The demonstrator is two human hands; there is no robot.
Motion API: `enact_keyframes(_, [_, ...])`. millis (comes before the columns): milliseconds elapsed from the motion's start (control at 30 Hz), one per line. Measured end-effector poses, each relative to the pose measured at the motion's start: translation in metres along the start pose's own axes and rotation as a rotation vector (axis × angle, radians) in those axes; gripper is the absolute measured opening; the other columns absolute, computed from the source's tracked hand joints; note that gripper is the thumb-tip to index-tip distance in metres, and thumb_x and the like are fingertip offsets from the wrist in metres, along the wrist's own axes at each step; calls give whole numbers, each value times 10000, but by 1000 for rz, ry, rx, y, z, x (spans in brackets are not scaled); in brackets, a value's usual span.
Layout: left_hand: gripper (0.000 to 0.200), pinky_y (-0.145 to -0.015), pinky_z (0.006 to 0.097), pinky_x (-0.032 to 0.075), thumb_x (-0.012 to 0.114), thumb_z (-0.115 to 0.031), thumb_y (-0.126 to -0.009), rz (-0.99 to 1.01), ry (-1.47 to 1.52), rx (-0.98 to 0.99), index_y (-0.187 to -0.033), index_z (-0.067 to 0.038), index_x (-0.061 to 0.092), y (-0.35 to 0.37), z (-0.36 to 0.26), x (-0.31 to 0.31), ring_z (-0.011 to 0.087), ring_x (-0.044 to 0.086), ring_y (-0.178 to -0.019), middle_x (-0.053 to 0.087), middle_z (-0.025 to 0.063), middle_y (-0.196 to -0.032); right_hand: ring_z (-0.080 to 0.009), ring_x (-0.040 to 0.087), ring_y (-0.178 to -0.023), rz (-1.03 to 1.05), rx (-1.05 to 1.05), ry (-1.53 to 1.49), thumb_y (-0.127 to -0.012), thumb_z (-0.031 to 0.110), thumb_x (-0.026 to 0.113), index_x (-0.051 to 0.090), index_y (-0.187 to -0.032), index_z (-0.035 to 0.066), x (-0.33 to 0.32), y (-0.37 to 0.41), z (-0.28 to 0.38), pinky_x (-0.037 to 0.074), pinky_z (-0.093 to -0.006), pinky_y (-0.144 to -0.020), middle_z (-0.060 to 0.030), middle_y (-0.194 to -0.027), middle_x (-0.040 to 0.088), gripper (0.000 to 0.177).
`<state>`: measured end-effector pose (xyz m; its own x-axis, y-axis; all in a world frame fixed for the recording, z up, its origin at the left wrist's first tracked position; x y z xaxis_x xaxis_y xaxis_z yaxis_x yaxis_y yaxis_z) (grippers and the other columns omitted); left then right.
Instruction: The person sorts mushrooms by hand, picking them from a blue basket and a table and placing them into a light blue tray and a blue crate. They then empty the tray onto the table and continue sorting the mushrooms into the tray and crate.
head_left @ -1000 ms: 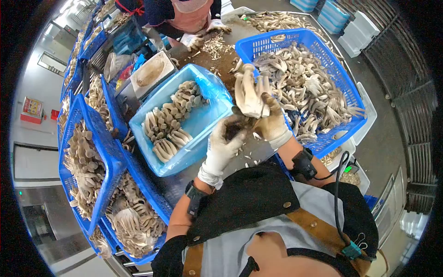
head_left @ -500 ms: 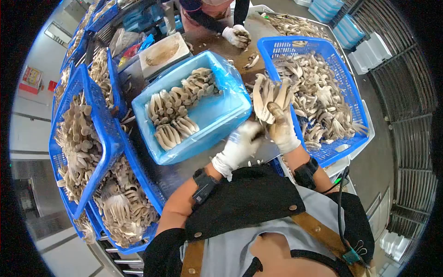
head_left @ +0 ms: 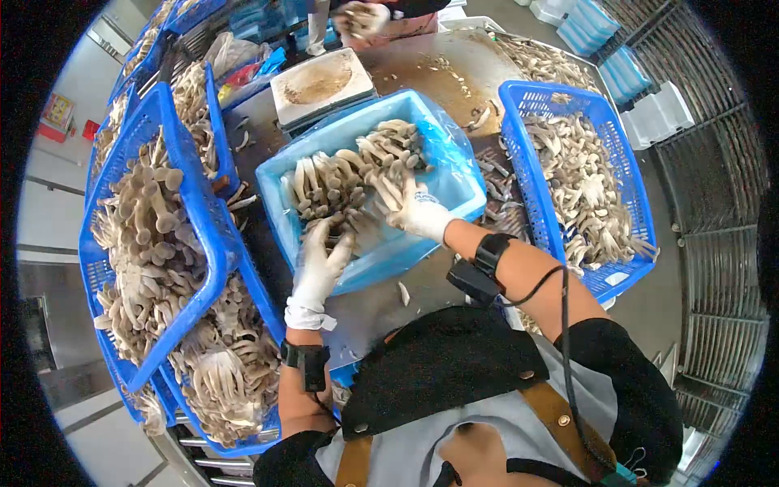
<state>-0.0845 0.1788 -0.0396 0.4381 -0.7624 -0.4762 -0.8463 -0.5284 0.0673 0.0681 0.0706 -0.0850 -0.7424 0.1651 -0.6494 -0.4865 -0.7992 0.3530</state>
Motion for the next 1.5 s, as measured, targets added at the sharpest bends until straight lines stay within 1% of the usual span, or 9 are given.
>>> enact_keyframes(167, [491, -960, 392, 455, 611, -353, -893, 40, -192, 68, -1279, -55, 557, 9, 3, 9, 330, 598, -1112, 612, 188, -1197, -505, 78, -1434, 419, -136, 990, -922, 248, 474, 49, -1562, 245, 71, -39, -20, 291, -530, -1099, -177, -1615, 39, 768])
enact_keyframes(400, [492, -967, 369, 458, 627, -267, -891, 194, -36, 47, -1303, -13, 536, -7, 11, 26, 296, 607, -1112, 607, 187, -1239, -480, 300, -1386, 429, 192, 519, -933, 227, 506, -151, -1534, 249, 91, -53, -34, 342, -500, -1095, -191, -1611, 36, 892])
enact_keyframes(533, [452, -942, 395, 473, 636, -253, -876, 157, -12, 263, -1233, 16, 570, -57, -37, 34, 354, 608, -1097, 615, 233, -1187, -364, 442, -1301, 353, 186, 432, -912, 272, 555, 241, -1475, 175, 76, -42, -8, 397, -477, -1038, -178, -1516, 323, 652])
enact_keyframes(733, [376, -958, 405, 446, 477, -318, -953, 762, -193, 343, -1177, -47, 612, -112, -30, 163, 371, 576, -1110, 634, 204, -1153, -283, 549, -1183, 581, 198, 398, -897, 351, 563, 572, -1300, 74, 94, -37, -50, 414, -455, -999, -170, -1335, 553, 489])
enact_keyframes(900, [257, -914, 484, 442, 534, -305, -839, 751, -766, 906, -920, -117, 690, -79, 10, 206, 356, 586, -1026, 669, 96, -1036, -335, 592, -1028, -276, -497, 381, -806, 395, 675, 540, -1238, 46, -13, 107, 9, 445, -437, -946, -156, -1054, 615, 572])
enact_keyframes(1000, [236, -954, 539, 391, 564, -299, -811, 659, -936, 956, -910, -132, 698, -69, 8, 206, 305, 556, -1100, 659, 65, -1029, -349, 582, -1071, -218, -301, -32, -887, 324, 615, 536, -1244, 15, -47, 166, -51, 453, -439, -952, -198, -1146, 610, 479])
enact_keyframes(1233, [249, -983, 524, 380, 541, -239, -814, 676, -1046, 1014, -998, -122, 661, -55, 32, 184, 293, 543, -1137, 633, 61, -1166, -366, 616, -966, -953, 236, -12, -861, 227, 617, 560, -1218, 4, -253, 275, -245, 497, -422, -829, -229, -1063, 617, 425])
enact_keyframes(1400, [339, -1018, 533, 365, 539, -247, -853, 706, -1186, 1040, -1155, -116, 621, -51, 23, 184, 333, 500, -1206, 590, 79, -1263, -317, 626, -1001, -331, 750, 583, -862, 226, 584, 555, -1276, 49, -288, 211, -378, 479, -423, -818, -199, -1126, 637, 451])
enact_keyframes(1500, [295, -1027, 494, 376, 538, -209, -903, 548, -997, 694, -1153, -79, 626, -58, -47, 173, 374, 492, -1203, 571, 160, -1268, -245, 662, -1021, -316, 784, 731, -879, 202, 615, 714, -1120, 123, -270, 145, -469, 517, -434, -765, -82, -1158, 691, 272])
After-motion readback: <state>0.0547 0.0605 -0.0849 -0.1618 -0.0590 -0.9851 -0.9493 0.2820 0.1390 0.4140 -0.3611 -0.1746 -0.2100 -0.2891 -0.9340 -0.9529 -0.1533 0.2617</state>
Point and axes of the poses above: each hand's wrist, its own y-axis away from the middle knuckle, its own x-axis out of the palm, z = x × y, the point moved 10 cm from there along -y, towards the middle knuckle
